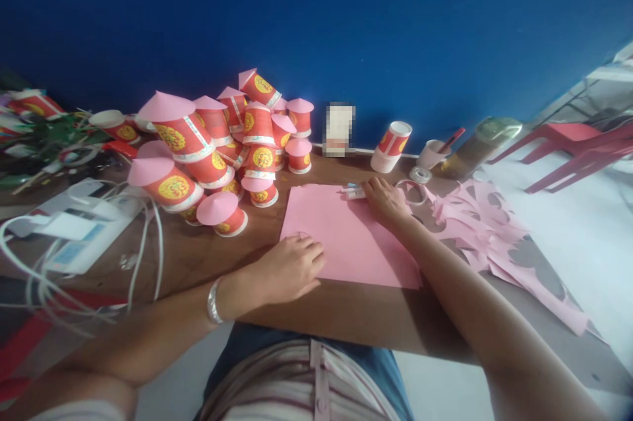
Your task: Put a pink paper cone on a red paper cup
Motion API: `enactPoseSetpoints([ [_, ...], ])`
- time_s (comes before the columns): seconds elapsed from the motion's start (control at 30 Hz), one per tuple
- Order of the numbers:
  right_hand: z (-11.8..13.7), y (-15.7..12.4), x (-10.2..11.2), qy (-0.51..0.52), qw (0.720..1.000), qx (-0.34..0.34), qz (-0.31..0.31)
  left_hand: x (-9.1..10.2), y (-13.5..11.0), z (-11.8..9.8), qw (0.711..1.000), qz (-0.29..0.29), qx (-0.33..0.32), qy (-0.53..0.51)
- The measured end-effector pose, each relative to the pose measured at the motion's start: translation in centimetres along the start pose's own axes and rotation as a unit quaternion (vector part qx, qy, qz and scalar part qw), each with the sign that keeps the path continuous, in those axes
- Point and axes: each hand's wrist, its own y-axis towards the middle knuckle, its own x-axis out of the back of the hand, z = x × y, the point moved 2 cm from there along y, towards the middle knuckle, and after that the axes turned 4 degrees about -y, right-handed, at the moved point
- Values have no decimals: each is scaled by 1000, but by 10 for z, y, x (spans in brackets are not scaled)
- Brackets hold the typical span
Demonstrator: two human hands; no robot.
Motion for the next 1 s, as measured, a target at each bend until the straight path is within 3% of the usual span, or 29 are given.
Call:
enactPoseSetpoints([
  [0.17,-8,0,0,21,1000,-18,6,-10,4,-6,999,5,-43,31],
  [0.4,-14,-4,7,64,997,-26,25,-9,3,-13,995,-46,-82,45],
  [0.67,-19,-10,16,139,989,-29,31,-6,0,-14,994,-65,-79,35],
  [0.87,-19,-12,17,132,990,-44,19,-6,-5,-16,994,-69,-74,34],
  [1.0,-20,-13,13,145,989,-33,-1,3,-11,-17,991,-110,-67,32],
])
